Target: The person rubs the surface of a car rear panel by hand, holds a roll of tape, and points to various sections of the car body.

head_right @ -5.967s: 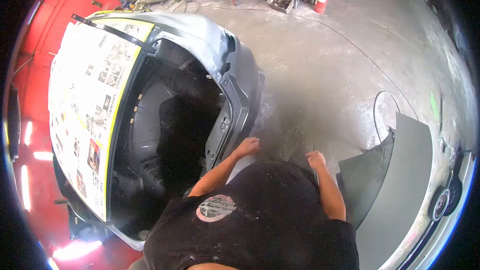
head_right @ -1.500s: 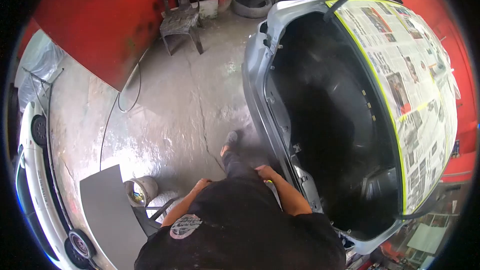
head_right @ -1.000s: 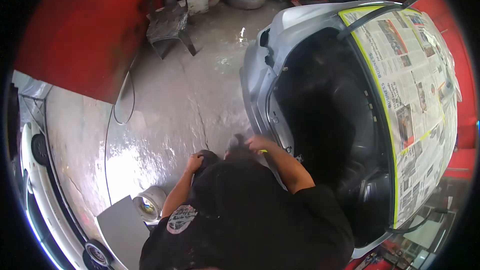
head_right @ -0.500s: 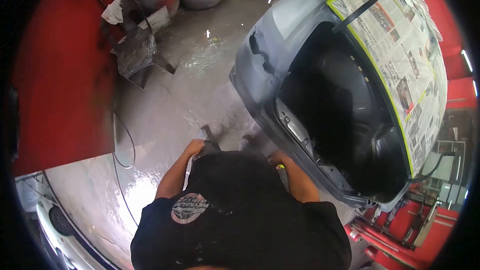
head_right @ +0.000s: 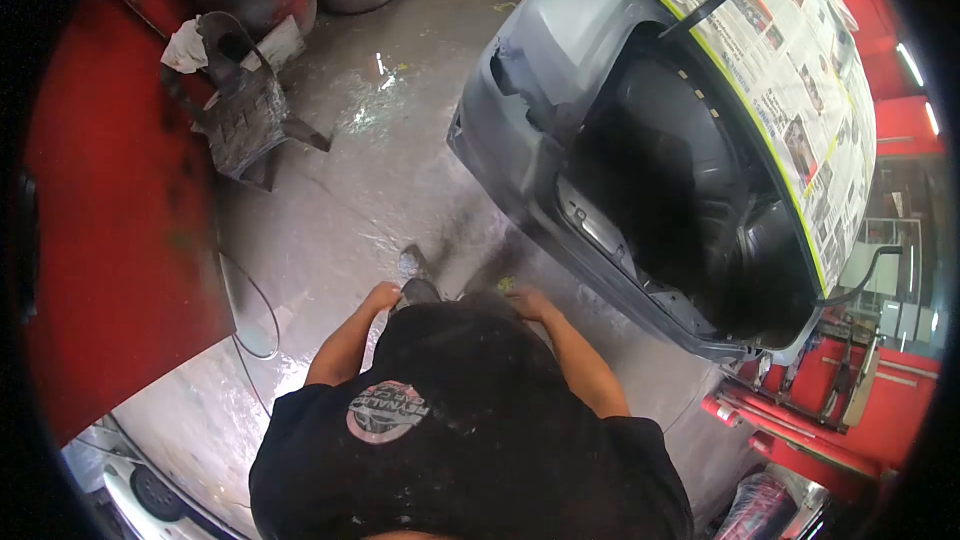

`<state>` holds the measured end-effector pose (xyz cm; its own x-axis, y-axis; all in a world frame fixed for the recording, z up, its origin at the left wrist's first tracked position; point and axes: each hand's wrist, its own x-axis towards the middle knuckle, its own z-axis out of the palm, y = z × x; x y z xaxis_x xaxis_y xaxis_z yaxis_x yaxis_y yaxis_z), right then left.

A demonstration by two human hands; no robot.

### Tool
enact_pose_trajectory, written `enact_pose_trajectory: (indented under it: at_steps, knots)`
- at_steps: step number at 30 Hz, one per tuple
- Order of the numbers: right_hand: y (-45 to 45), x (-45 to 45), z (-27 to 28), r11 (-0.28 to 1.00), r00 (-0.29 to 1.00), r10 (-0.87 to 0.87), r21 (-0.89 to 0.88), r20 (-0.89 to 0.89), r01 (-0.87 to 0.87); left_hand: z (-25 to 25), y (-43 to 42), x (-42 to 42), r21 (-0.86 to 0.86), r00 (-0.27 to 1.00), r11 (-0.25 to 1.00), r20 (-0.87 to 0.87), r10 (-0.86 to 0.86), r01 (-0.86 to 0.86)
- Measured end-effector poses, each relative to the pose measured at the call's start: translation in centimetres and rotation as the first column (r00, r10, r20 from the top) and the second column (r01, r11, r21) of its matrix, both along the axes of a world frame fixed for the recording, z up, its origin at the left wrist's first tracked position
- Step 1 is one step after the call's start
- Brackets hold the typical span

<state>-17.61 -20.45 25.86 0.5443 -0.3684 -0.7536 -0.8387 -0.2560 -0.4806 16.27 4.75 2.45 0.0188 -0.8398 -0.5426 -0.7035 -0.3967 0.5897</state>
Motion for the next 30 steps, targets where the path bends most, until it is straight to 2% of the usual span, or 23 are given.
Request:
enact_pose_trajectory:
  at_steps: [3,6,9,12,14,16,17,18,20,22,24,25,28,30]
  knots:
    - [-0.2,-0.4,-0.5,0.999,0.995,0.022,-0.035,0.095,-0.018,0.3,-1.4,-0.2,-0.074,0.997,0.995,-0.036,0.071,-0.074]
    - [-0.5,-1.7,-2.1,0.996,0.992,0.055,-0.083,0.117,-0.045,2.0,-3.8,0.0,-0.157,0.971,0.959,0.071,-0.229,0.237]
    - [-1.6,-3.4,-3.0,0.99,0.99,0.104,-0.107,0.097,-0.094,4.6,-6.2,-1.6,-0.106,0.997,0.992,0.037,-0.064,0.068]
    - [-2.5,-5.9,-4.4,0.984,0.99,0.12,-0.138,0.071,-0.109,8.3,-10.4,-3.9,-0.126,0.962,0.954,-0.054,0.267,-0.272]
    - [-3.3,-7.7,-6.0,0.975,0.985,0.169,-0.153,0.042,-0.16,14.3,-15.0,-5.8,-0.335,0.937,0.876,-0.078,0.341,-0.347]
    - [-4.1,-9.4,-7.4,0.951,0.963,0.27,-0.155,0.003,-0.267,26.2,-21.0,-7.3,-0.483,0.91,0.772,-0.189,0.368,-0.413]
    - [-4.2,-10.1,-7.7,0.975,0.981,0.192,-0.116,0.007,-0.19,31.7,-24.1,-7.4,-0.546,0.913,0.732,-0.239,0.33,-0.407]
    - [-4.1,-11.0,-8.0,0.991,0.994,0.113,-0.075,0.006,-0.112,36.0,-26.5,-8.3,-0.665,0.908,0.625,-0.222,0.356,-0.408]
    - [-4.1,-12.7,-8.8,1.0,1.0,0.014,-0.009,0.008,-0.014,42.1,-31.1,-8.6,-0.756,0.929,0.578,-0.105,0.356,-0.307]
    - [-4.2,-14.6,-10.6,0.999,0.999,-0.033,0.041,0.018,0.032,47.0,-35.4,-8.1,-0.832,0.94,0.498,-0.078,0.331,-0.245]
    - [-4.1,-16.6,-12.0,1.0,0.999,0.009,0.006,0.033,-0.009,49.1,-40.2,-7.4,-0.859,0.936,0.477,-0.011,0.351,-0.189]
    - [-4.1,-17.4,-12.4,1.0,0.999,0.026,-0.017,0.04,-0.026,49.4,-42.7,-6.7,-0.83,0.937,0.528,0.019,0.348,-0.179]
    - [-2.7,-18.4,-11.2,0.982,0.99,-0.095,-0.152,0.104,0.11,49.2,-49.6,-4.1,-0.741,0.939,0.653,0.096,0.33,-0.153]
    - [-1.5,-17.9,-9.0,0.963,0.975,-0.216,-0.152,0.048,0.221,48.0,-53.0,-2.4,-0.687,0.936,0.712,0.135,0.324,-0.147]
